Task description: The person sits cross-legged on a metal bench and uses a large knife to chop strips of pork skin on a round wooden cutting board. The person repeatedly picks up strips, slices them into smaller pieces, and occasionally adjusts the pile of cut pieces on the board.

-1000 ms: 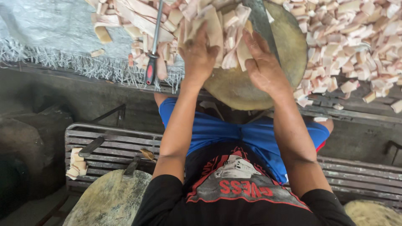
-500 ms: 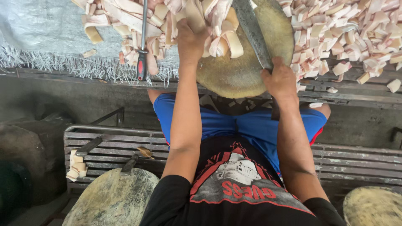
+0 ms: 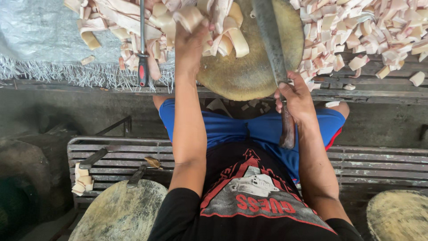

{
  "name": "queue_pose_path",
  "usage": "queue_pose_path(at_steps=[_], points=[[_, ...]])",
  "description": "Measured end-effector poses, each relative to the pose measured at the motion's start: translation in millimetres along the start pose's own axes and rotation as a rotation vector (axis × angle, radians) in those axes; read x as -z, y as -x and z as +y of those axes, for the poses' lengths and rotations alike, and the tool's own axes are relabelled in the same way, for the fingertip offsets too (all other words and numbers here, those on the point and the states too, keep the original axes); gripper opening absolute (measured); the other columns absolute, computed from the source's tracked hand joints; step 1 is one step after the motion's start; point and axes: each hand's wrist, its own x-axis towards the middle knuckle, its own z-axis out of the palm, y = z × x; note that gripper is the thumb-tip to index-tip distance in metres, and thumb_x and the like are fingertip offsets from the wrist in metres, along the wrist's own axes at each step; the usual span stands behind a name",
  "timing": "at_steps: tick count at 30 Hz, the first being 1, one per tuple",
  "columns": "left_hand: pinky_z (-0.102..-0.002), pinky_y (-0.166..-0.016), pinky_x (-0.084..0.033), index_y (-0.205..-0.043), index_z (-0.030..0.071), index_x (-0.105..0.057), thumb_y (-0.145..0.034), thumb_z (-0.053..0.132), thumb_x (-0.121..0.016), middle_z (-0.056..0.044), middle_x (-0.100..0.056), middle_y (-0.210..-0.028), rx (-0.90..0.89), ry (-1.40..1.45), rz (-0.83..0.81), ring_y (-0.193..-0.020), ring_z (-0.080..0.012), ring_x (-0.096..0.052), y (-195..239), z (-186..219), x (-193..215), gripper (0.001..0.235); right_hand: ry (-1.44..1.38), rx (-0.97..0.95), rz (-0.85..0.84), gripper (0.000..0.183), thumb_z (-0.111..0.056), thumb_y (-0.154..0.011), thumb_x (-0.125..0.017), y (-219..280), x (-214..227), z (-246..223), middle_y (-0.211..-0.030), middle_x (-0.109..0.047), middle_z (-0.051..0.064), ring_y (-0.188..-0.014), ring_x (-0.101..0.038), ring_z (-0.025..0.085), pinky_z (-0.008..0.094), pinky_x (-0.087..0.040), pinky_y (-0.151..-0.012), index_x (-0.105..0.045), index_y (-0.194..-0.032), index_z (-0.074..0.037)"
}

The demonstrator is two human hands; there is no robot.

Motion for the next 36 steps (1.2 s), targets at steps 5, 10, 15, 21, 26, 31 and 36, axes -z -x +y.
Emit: queue_pose_path(at_steps=[5, 10, 15, 21, 26, 31, 36], points=[[-0.045, -0.098, -0.059, -0.147, -0.01, -0.037, -0.11, 0.04, -0.071, -0.032, -0.056, -0.144, -0.548, -1.184, -0.008, -0.119, -0.039, -0.068, 21.0, 7.8, -26.0, 0.072, -0.038, 0.163, 0.024, 0.043, -0.006, -0.106, -0.055, 12.8, 13.5, 4.1, -0.084, -0.06, 0.008, -0.057, -0.054, 0.014, 0.03, -0.047, -0.05, -0.042, -0.148, -0.005], [-0.045, -0.088, -0.059, -0.141, -0.001, -0.043, -0.084, 0.06, -0.071, -0.022, -0.067, -0.13, -0.18, -1.294, -0.285, -0.109, -0.0313, -0.071, 55.0, 20.5, -48.4, 0.088, 0.119, 0.325, 0.037, 0.041, -0.004, -0.109, -0.054, 24.1, 38.5, 13.8, -0.088, -0.06, 0.007, -0.063, -0.056, 0.014, 0.029, -0.049, -0.054, -0.04, -0.148, -0.003], [-0.04, -0.075, -0.06, -0.133, 0.01, -0.059, -0.104, 0.038, -0.055, -0.013, -0.077, -0.102, 0.159, -1.104, -0.19, -0.087, -0.0241, -0.078, 51.0, 36.2, -35.5, 0.041, 0.172, 0.415, 0.015, 0.041, -0.004, -0.111, -0.052, 23.9, 45.9, 26.1, -0.091, -0.06, 0.007, -0.068, -0.057, 0.013, 0.028, -0.051, -0.06, -0.039, -0.15, -0.001], [-0.034, -0.077, -0.063, -0.136, 0.003, -0.061, -0.112, 0.026, -0.054, -0.014, -0.073, -0.112, -0.335, -0.76, -0.24, -0.091, -0.0196, -0.079, 32.9, 72.6, -19.5, 0.034, 0.339, 0.37, 0.12, 0.042, -0.003, -0.11, -0.051, 31.2, 40.5, 24.6, -0.086, -0.059, 0.005, -0.062, -0.055, 0.01, 0.026, -0.046, -0.053, -0.041, -0.151, -0.001], [-0.044, -0.093, -0.056, -0.138, 0.006, -0.065, -0.11, 0.03, -0.059, -0.02, -0.074, -0.119, -0.225, -0.726, -0.11, -0.104, -0.031, -0.071, 27.8, 66.5, -32.7, 0.037, 0.29, 0.353, 0.22, 0.042, -0.004, -0.109, -0.052, 40.0, 41.4, 20.0, -0.081, -0.059, 0.004, -0.059, -0.055, 0.009, 0.025, -0.044, -0.051, -0.042, -0.15, -0.001], [-0.061, -0.099, -0.051, -0.139, 0.008, -0.057, -0.083, 0.061, -0.069, -0.027, -0.055, -0.137, -0.664, -1.667, 0.169, -0.121, -0.0507, -0.058, 43.3, 10.5, -75.0, 0.079, 0.359, 0.351, 0.261, 0.047, -0.004, -0.108, -0.053, 43.3, 44.3, 17.1, -0.08, -0.061, 0.006, -0.059, -0.056, 0.011, 0.027, -0.046, -0.051, -0.041, -0.153, -0.001], [-0.057, -0.102, -0.053, -0.147, -0.006, -0.038, -0.094, 0.026, -0.075, -0.033, -0.047, -0.144, -0.315, -1.463, -0.107, -0.127, -0.0502, -0.058, 75.4, -42.1, -122.0, 0.072, 0.814, 0.706, 0.296, 0.059, 0.0, -0.102, -0.057, 55.9, 31.5, 22.4, -0.112, -0.071, 0.029, -0.1, -0.076, 0.04, 0.044, -0.061, -0.083, -0.039, -0.159, 0.001]])
